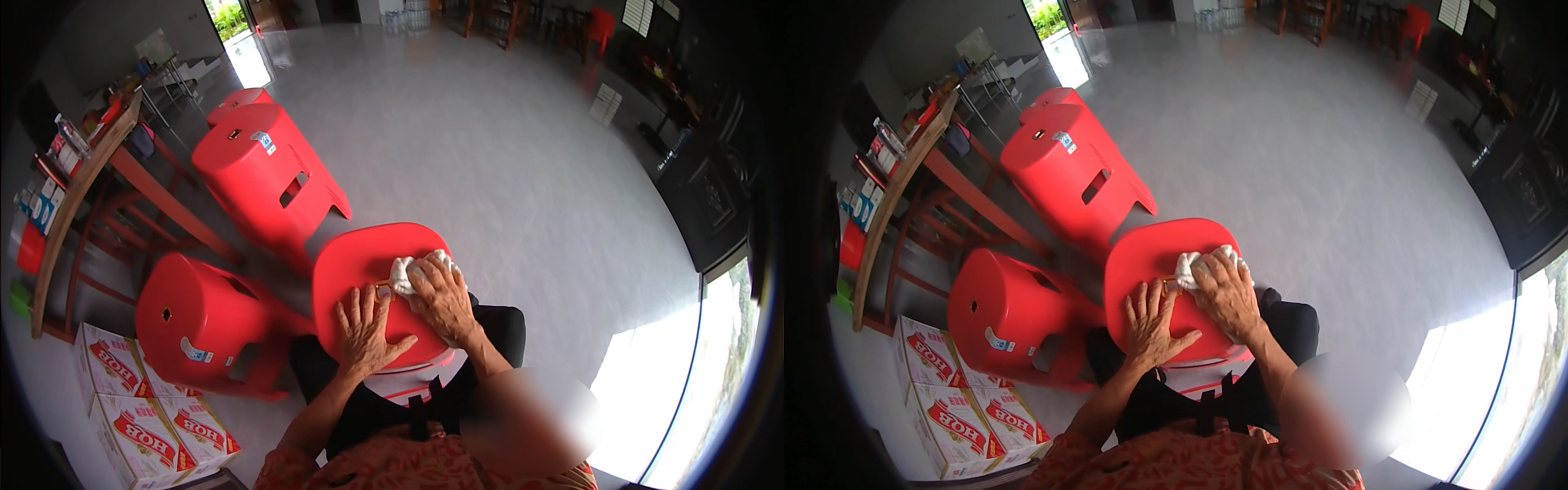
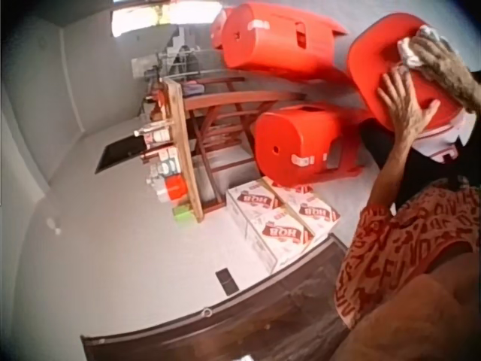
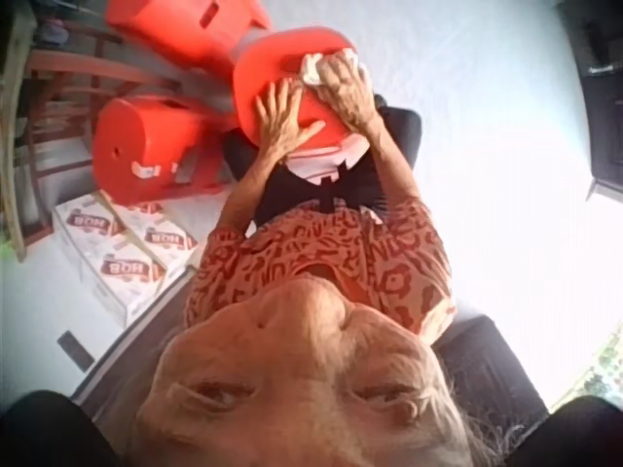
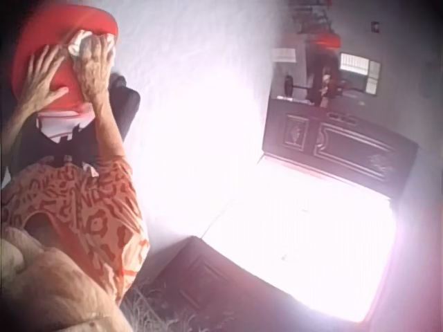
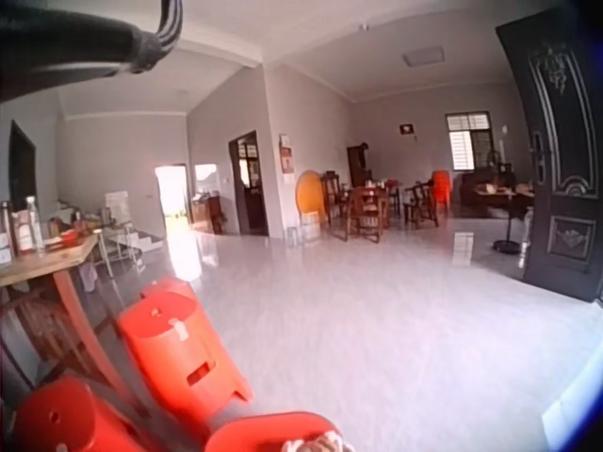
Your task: The person wipes the top and sides of red plastic stools with a white cloth. They handle the stools one at a time, turning them over to clean different surfaces, then place them back on the floor.
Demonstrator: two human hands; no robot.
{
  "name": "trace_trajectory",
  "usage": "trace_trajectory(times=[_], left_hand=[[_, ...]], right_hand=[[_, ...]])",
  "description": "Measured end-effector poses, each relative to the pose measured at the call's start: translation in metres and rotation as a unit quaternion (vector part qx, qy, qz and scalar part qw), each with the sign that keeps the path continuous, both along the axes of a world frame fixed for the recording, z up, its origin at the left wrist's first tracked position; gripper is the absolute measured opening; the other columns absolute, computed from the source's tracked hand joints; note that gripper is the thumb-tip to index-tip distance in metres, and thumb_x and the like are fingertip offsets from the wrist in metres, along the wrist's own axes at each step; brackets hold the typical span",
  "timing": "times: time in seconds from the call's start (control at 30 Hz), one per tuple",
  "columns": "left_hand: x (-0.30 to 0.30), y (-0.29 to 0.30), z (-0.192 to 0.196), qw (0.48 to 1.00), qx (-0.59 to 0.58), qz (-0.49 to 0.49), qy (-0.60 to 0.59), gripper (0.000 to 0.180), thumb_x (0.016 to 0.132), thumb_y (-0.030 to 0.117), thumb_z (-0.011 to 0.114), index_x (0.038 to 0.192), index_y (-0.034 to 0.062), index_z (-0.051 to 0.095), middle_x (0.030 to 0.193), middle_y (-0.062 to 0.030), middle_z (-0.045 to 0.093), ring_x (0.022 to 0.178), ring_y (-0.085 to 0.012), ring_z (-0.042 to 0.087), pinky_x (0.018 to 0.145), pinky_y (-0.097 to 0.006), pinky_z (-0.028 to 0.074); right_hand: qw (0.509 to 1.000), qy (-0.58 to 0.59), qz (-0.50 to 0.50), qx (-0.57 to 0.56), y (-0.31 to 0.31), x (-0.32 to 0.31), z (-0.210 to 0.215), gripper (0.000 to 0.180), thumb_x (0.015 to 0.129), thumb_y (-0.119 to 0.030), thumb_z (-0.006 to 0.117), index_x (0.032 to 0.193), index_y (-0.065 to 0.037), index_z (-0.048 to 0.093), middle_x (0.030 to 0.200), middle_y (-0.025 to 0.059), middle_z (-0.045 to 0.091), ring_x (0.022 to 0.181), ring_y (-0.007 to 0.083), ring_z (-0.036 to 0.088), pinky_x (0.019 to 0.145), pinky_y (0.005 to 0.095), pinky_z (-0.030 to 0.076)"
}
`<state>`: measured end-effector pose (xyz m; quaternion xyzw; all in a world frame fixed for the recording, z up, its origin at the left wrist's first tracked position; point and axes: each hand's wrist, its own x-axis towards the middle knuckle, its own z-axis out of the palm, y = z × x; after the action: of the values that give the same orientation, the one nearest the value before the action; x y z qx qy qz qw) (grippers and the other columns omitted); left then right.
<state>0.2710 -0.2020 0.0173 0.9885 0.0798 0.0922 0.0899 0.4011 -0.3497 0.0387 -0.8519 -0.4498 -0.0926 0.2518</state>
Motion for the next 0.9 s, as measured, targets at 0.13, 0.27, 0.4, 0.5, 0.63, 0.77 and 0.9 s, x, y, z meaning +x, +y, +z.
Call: trace_trajectory(times=[0.13,0.27,0.4,0.5,0.63,0.77,0.9], left_hand=[[0.0,0.0,-0.001,1.0,-0.018,-0.002,0.004,0.1,0.069,0.067,0.067,0.144,0.0091,0.034,0.153,-0.0187,0.025,0.143,-0.0401,0.016,0.11,-0.065,0.011],[-0.003,0.001,-0.002,1.0,-0.015,-0.003,0.014,0.1,0.072,0.073,0.06,0.144,0.0078,0.036,0.154,-0.0189,0.024,0.144,-0.0398,0.014,0.11,-0.065,0.009],[-0.004,0.002,-0.002,0.999,-0.028,-0.005,0.023,0.104,0.073,0.073,0.058,0.148,0.0074,0.029,0.156,-0.0188,0.02,0.144,-0.0407,0.012,0.11,-0.066,0.009],[-0.003,0.003,-0.005,0.999,-0.028,-0.009,-0.015,0.106,0.072,0.07,0.063,0.149,0.0082,0.026,0.156,-0.0181,0.019,0.143,-0.0414,0.014,0.109,-0.066,0.012],[-0.004,0.004,-0.003,0.997,-0.069,-0.004,-0.026,0.101,0.072,0.063,0.067,0.147,0.0071,0.029,0.153,-0.0189,0.024,0.142,-0.0415,0.018,0.109,-0.065,0.014],[-0.002,0.006,0.0,0.991,-0.117,-0.005,-0.069,0.094,0.071,0.048,0.075,0.144,0.0056,0.032,0.145,-0.0194,0.035,0.136,-0.0412,0.028,0.11,-0.062,0.017],[-0.012,0.024,-0.011,0.98,-0.134,0.026,-0.142,0.075,0.068,0.032,0.078,0.131,0.0046,0.046,0.136,-0.0198,0.042,0.125,-0.0419,0.04,0.105,-0.059,0.029]], right_hand=[[0.999,-0.039,-0.027,0.022,0.039,0.052,-0.009,0.043,0.083,-0.026,0.065,0.122,-0.013,0.056,0.129,0.0117,0.052,0.123,0.0315,0.045,0.097,0.0486,0.037],[0.994,0.043,-0.1,-0.002,0.079,0.089,-0.013,0.039,0.087,-0.035,0.061,0.12,-0.016,0.057,0.114,0.0118,0.06,0.105,0.0333,0.058,0.085,0.0497,0.045],[0.988,0.095,-0.114,-0.042,0.104,0.113,-0.01,0.037,0.087,-0.035,0.061,0.118,-0.016,0.057,0.11,0.0108,0.061,0.104,0.0319,0.059,0.083,0.0481,0.046],[0.998,0.016,-0.055,0.008,0.096,0.102,-0.022,0.036,0.087,-0.032,0.062,0.118,-0.016,0.056,0.112,0.0106,0.06,0.107,0.0308,0.057,0.084,0.0473,0.045],[0.999,-0.048,0.004,-0.001,0.077,0.069,-0.012,0.045,0.087,-0.025,0.063,0.128,-0.012,0.051,0.129,0.0138,0.053,0.124,0.0338,0.046,0.099,0.053,0.037],[0.996,-0.038,0.07,-0.031,0.05,0.031,-0.011,0.052,0.086,-0.023,0.063,0.133,-0.007,0.047,0.139,0.016,0.046,0.134,0.0366,0.038,0.109,0.058,0.028],[0.989,-0.012,0.141,-0.045,0.026,-0.015,-0.003,0.054,0.085,-0.026,0.066,0.132,-0.009,0.049,0.139,0.0164,0.045,0.133,0.0372,0.038,0.107,0.0602,0.03]])
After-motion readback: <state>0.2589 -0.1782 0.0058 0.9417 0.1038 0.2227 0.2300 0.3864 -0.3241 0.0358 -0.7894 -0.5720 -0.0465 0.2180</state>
